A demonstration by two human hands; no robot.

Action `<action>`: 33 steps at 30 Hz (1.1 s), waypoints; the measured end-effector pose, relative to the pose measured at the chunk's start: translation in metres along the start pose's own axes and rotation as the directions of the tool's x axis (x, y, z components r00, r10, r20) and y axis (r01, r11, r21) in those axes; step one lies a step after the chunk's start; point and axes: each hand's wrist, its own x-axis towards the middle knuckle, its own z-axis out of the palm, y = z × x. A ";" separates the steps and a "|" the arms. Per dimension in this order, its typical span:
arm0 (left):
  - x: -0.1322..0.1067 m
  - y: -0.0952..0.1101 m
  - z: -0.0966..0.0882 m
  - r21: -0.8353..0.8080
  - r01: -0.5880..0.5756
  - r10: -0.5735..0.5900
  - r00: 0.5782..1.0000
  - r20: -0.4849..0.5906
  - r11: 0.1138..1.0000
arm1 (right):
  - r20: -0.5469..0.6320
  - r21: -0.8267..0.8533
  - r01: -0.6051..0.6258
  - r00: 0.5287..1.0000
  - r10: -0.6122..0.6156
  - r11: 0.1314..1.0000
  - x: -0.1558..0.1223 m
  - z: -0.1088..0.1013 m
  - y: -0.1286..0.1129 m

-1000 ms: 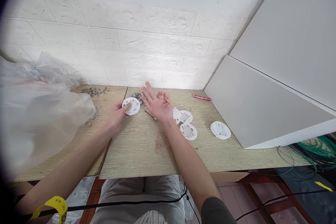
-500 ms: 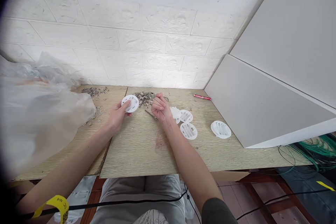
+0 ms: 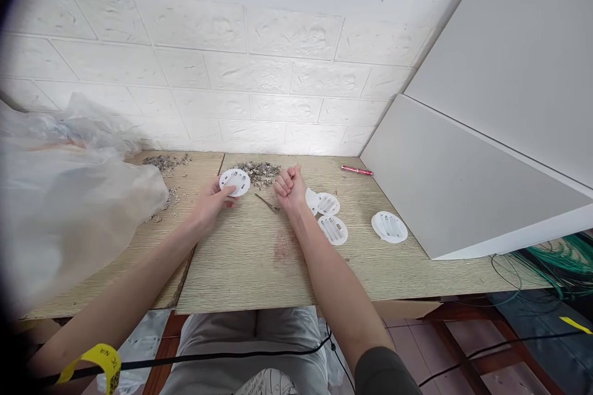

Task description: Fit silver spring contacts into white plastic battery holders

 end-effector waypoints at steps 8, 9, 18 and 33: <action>0.000 0.000 0.002 0.025 0.016 -0.015 0.999 -0.038 1.000 | 0.278 -0.960 0.276 0.945 -0.173 -0.035 -0.010 0.012 0.008; 0.000 0.001 0.002 0.032 0.022 -0.021 0.999 -0.044 0.999 | 0.306 -0.948 0.290 0.944 -0.123 -0.131 -0.012 0.012 0.009; 0.003 0.000 -0.002 0.078 -0.015 0.019 0.999 -0.046 0.997 | 0.310 -0.935 0.297 0.950 -0.038 -0.196 -0.014 0.014 0.016; 0.006 -0.002 -0.006 0.038 -0.066 0.066 0.998 0.005 0.997 | 0.164 -0.832 0.210 0.977 -0.134 0.513 -0.034 0.021 0.015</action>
